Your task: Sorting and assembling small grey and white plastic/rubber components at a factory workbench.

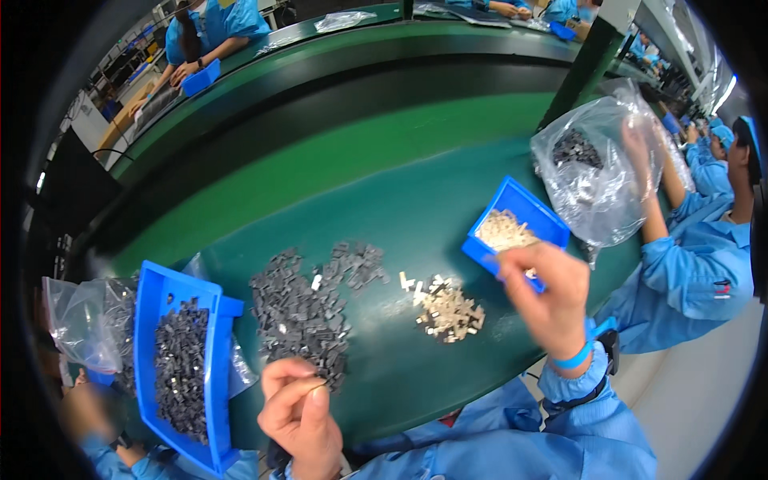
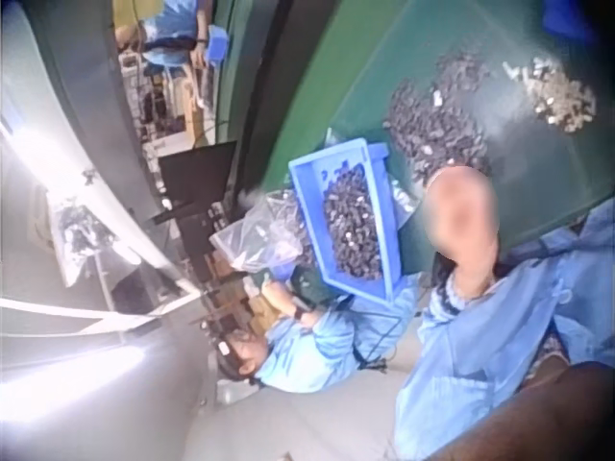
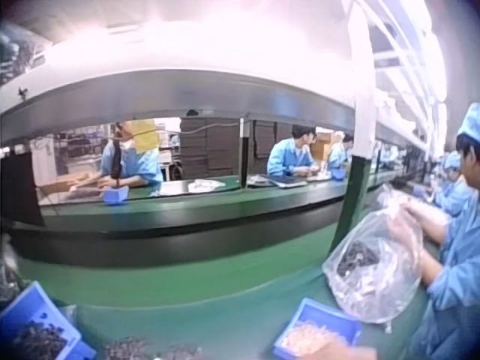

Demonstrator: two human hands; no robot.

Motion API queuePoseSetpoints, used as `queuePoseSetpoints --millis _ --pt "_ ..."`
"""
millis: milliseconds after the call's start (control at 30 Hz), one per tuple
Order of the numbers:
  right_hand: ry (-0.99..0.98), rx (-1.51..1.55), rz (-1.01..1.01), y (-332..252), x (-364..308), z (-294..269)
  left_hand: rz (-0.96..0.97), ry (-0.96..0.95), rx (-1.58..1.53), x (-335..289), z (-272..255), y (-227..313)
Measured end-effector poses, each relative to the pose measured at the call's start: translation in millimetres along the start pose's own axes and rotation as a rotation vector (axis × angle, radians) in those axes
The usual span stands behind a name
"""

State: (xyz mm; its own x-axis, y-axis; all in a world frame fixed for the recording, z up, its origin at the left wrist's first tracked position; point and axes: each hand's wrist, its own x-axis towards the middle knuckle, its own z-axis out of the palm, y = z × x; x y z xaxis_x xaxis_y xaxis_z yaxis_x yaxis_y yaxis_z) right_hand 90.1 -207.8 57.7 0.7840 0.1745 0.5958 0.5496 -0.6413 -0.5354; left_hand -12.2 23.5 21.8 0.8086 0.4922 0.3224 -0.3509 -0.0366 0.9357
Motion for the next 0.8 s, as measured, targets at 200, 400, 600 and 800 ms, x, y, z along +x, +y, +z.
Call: queuePoseSetpoints --millis 200,400,600,800 --pt "-0.141 -0.326 0.046 40.8 7.2 -31.4 0.176 -0.088 0.376 -4.0 0.1 7.4" --pt "-0.088 -0.360 0.012 49.2 11.1 -32.8 0.600 -0.368 0.693 4.3 -9.0 8.3" --pt "0.028 -0.386 -0.027 34.5 9.1 -22.4 0.795 -0.455 0.794 1.5 -8.4 11.3" --pt "-0.056 -0.358 0.036 41.0 3.8 -15.1 0.875 -0.528 0.828 -1.5 -10.5 13.6"
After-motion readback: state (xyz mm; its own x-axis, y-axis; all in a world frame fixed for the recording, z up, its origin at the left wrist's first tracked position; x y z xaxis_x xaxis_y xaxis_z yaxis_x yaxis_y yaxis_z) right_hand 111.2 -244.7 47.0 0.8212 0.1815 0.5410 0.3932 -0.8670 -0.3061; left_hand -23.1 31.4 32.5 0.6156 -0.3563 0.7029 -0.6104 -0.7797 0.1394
